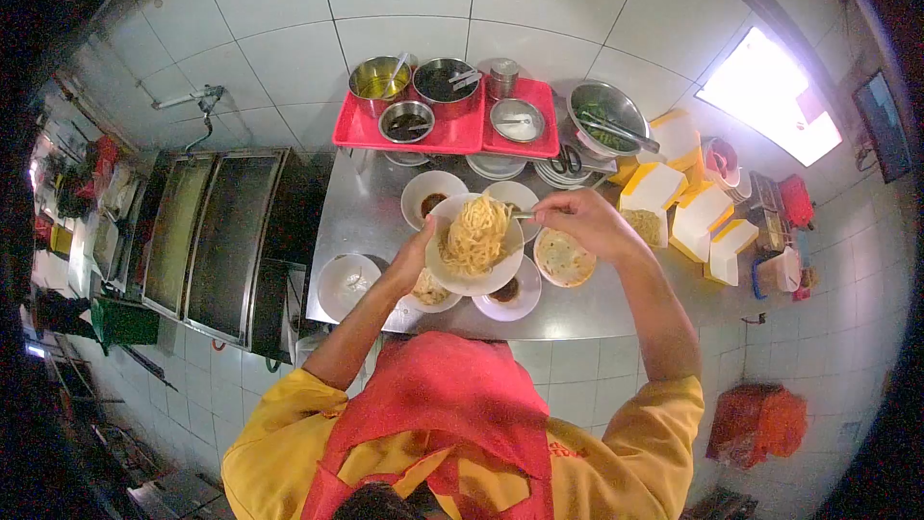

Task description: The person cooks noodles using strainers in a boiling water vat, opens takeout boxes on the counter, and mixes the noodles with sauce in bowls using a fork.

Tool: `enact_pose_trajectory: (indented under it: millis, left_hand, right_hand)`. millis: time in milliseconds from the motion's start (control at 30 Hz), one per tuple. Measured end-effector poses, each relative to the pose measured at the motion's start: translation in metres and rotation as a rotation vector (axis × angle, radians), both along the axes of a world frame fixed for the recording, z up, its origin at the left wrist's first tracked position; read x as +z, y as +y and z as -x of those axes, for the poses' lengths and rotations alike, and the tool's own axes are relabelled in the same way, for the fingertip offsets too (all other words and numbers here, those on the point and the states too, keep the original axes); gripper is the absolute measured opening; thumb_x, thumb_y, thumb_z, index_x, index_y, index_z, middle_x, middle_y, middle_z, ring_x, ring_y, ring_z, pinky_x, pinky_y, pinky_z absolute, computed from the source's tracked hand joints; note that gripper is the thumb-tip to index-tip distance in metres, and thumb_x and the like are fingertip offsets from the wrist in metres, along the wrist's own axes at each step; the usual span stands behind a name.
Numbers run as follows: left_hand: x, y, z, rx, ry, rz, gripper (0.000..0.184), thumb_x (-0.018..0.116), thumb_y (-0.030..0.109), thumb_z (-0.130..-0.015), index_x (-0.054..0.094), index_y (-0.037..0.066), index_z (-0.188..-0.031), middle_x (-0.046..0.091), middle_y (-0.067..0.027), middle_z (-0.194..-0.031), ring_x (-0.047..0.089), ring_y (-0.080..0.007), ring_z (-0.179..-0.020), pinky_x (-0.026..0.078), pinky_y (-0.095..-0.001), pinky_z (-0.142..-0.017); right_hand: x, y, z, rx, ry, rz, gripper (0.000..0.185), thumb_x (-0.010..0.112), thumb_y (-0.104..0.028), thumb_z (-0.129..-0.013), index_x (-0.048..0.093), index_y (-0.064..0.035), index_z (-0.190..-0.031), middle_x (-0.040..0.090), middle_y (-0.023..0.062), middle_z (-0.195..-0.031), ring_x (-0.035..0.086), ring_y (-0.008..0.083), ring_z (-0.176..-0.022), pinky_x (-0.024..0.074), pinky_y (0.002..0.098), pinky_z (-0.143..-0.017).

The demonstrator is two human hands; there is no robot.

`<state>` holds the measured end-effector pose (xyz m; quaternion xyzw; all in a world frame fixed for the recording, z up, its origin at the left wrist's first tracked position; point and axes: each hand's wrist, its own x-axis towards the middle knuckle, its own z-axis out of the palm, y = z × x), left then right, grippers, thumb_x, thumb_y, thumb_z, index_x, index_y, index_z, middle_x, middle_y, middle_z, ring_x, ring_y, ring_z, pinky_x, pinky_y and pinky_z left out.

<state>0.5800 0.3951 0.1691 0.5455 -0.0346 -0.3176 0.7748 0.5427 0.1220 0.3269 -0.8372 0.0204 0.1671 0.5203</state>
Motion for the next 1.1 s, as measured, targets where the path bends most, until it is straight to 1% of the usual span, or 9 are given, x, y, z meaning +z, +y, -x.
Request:
enact_pose_trajectory:
  millis: [167,233,267,400,533,833,867,933,1100]
  left_hand:
    - [0.014,-0.001,0.000,-0.032,-0.051,-0.025,0.070,0.028,0.053,-0.099,0.037,-0.005,-0.138,0.044,-0.0144,-0.138,0.040,-0.0189,-0.127,0.026,-0.0317,-0.108]
    - [0.012,-0.002,-0.003,-0.069,-0.055,-0.003,0.068,0.027,0.052,-0.099,0.038,-0.004,-0.137,0.046,-0.0130,-0.136,0.043,-0.0181,-0.125,0.029,-0.0315,-0.107]
    - [0.011,-0.001,-0.002,-0.066,-0.054,-0.004,0.068,0.027,0.052,-0.099,0.038,-0.004,-0.137,0.046,-0.0130,-0.136,0.043,-0.0181,-0.125,0.029,-0.0315,-0.107]
    - [0.017,-0.001,0.001,-0.009,0.014,0.013,0.066,0.027,0.051,-0.100,0.042,-0.003,-0.135,0.050,-0.0113,-0.132,0.047,-0.0172,-0.122,0.033,-0.0313,-0.104]
    - [0.023,-0.004,0.003,0.023,0.013,0.066,0.067,0.027,0.052,-0.100,0.042,-0.003,-0.134,0.052,-0.0110,-0.131,0.049,-0.0169,-0.119,0.035,-0.0307,-0.103]
    - [0.012,0.002,0.000,0.033,0.034,0.037,0.066,0.025,0.052,-0.100,0.044,-0.002,-0.133,0.054,-0.0105,-0.129,0.051,-0.0161,-0.116,0.037,-0.0300,-0.102]
    - [0.011,0.003,0.000,0.031,0.037,0.036,0.066,0.025,0.052,-0.100,0.044,-0.002,-0.133,0.054,-0.0105,-0.129,0.051,-0.0161,-0.116,0.037,-0.0300,-0.102]
    - [0.019,0.005,0.001,0.004,0.083,0.122,0.065,0.026,0.051,-0.100,0.044,-0.002,-0.133,0.053,-0.0101,-0.129,0.051,-0.0158,-0.117,0.037,-0.0302,-0.102]
    - [0.016,0.005,0.000,0.030,0.082,0.055,0.063,0.027,0.049,-0.101,0.045,-0.003,-0.132,0.054,-0.0102,-0.129,0.052,-0.0152,-0.116,0.039,-0.0302,-0.100]
  right_hand:
    - [0.015,0.013,0.008,0.156,-0.101,0.222,0.019,0.065,-0.013,-0.081,0.070,-0.0041,-0.097,0.065,0.0075,-0.079,0.056,0.0120,-0.078,0.0454,0.0307,-0.075]
    - [0.023,0.025,0.019,0.230,-0.729,1.279,0.017,0.066,-0.013,-0.073,0.070,-0.0082,-0.089,0.058,0.0061,-0.076,0.054,0.0184,-0.087,0.0406,0.0389,-0.086]
    - [0.017,0.024,0.019,0.130,-0.938,1.325,0.013,0.063,-0.016,-0.070,0.068,-0.0111,-0.081,0.055,0.0049,-0.078,0.050,0.0240,-0.095,0.0354,0.0442,-0.090]
    - [0.056,0.040,0.032,0.009,-1.114,1.340,0.011,0.061,-0.017,-0.073,0.068,-0.0127,-0.080,0.057,0.0055,-0.084,0.051,0.0235,-0.097,0.0372,0.0424,-0.085]
    - [0.010,0.045,0.031,0.326,-0.713,1.265,0.008,0.063,-0.017,-0.073,0.067,-0.0118,-0.076,0.057,0.0070,-0.078,0.053,0.0235,-0.094,0.0373,0.0421,-0.087]
    - [-0.031,0.012,0.005,0.048,-0.013,0.078,0.017,0.064,-0.016,-0.082,0.071,-0.0067,-0.095,0.066,0.0103,-0.086,0.060,0.0276,-0.081,0.0458,0.0385,-0.077]
    - [-0.017,0.015,0.008,0.046,-0.010,0.077,0.017,0.064,-0.016,-0.082,0.071,-0.0067,-0.095,0.066,0.0103,-0.086,0.060,0.0276,-0.081,0.0458,0.0385,-0.077]
    - [0.015,0.028,0.015,0.014,-0.777,1.216,0.011,0.065,-0.016,-0.077,0.070,-0.0085,-0.083,0.061,0.0067,-0.080,0.054,0.0243,-0.085,0.0406,0.0412,-0.081]
    - [0.022,0.040,0.021,0.107,-0.899,1.239,0.011,0.062,-0.021,-0.077,0.067,-0.0118,-0.075,0.059,0.0068,-0.079,0.052,0.0234,-0.089,0.0372,0.0421,-0.082]
